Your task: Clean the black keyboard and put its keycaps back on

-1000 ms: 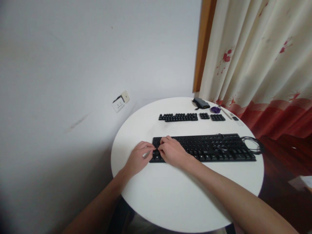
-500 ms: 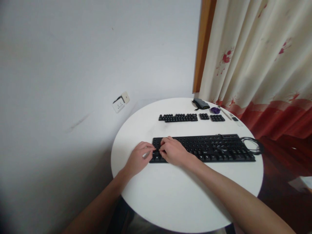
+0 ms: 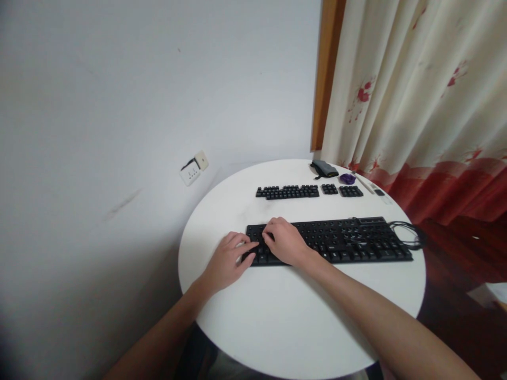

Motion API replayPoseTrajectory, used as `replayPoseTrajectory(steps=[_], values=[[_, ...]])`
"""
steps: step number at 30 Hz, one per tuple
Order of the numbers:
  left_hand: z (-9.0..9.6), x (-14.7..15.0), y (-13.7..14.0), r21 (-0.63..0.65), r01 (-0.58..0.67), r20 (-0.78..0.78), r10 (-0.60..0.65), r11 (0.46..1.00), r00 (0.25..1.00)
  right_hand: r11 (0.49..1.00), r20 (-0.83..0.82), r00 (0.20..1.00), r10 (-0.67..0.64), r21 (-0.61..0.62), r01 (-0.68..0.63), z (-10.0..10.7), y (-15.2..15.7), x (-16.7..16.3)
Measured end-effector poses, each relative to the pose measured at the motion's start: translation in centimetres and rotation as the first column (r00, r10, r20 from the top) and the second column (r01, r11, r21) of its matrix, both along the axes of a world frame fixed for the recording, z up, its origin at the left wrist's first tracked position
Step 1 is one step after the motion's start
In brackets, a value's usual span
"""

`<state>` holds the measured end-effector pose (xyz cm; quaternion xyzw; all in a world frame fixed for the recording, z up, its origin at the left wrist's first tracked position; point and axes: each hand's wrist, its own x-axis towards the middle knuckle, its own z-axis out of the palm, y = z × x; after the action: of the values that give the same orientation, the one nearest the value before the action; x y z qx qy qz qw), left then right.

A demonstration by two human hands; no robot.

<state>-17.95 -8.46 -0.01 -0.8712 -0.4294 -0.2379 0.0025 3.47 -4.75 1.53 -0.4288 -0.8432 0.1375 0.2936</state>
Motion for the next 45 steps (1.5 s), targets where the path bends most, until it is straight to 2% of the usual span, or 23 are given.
replayPoseTrajectory(steps=[11,16,20,23,26,30,33,38,45], values=[[0.1,0.3,-0.1,0.005,-0.013,-0.035,0.013,1.000,0.999,0.999,0.037,0.998,0.046,-0.009,-0.046,0.2,-0.2,-0.2],[0.2,-0.1,0.9,0.004,0.003,0.060,-0.004,1.000,0.998,0.999,0.054,0.997,0.048,-0.008,-0.048,0.2,-0.2,-0.1],[1.5,-0.4,4.2,0.064,-0.030,0.177,0.018,0.997,0.984,0.999,0.071,0.996,0.045,0.007,-0.046,0.2,-0.1,0.1],[2.8,0.1,8.0,0.113,-0.059,0.192,0.037,0.992,0.981,0.999,0.083,0.996,0.030,0.021,-0.031,0.2,0.1,0.3],[3.3,1.3,12.3,0.120,-0.098,0.154,0.079,0.988,0.985,0.999,0.085,0.996,0.018,0.029,-0.020,0.2,0.3,0.6],[2.3,2.7,17.2,0.099,-0.107,0.107,0.097,0.989,0.990,1.000,0.103,0.995,0.000,0.026,-0.003,0.3,0.6,1.1],[0.7,3.1,19.2,0.085,-0.119,0.097,0.111,0.989,0.989,1.000,0.117,0.993,-0.012,0.020,0.010,0.4,0.8,1.4],[-1.4,2.7,20.1,0.061,-0.125,0.084,0.119,0.990,0.989,1.000,0.116,0.993,-0.019,0.017,0.017,0.4,1.1,1.9],[-2.3,2.9,20.6,0.021,-0.097,0.072,0.096,0.995,0.993,0.999,0.109,0.993,-0.036,0.013,0.034,0.0,1.4,1.8]])
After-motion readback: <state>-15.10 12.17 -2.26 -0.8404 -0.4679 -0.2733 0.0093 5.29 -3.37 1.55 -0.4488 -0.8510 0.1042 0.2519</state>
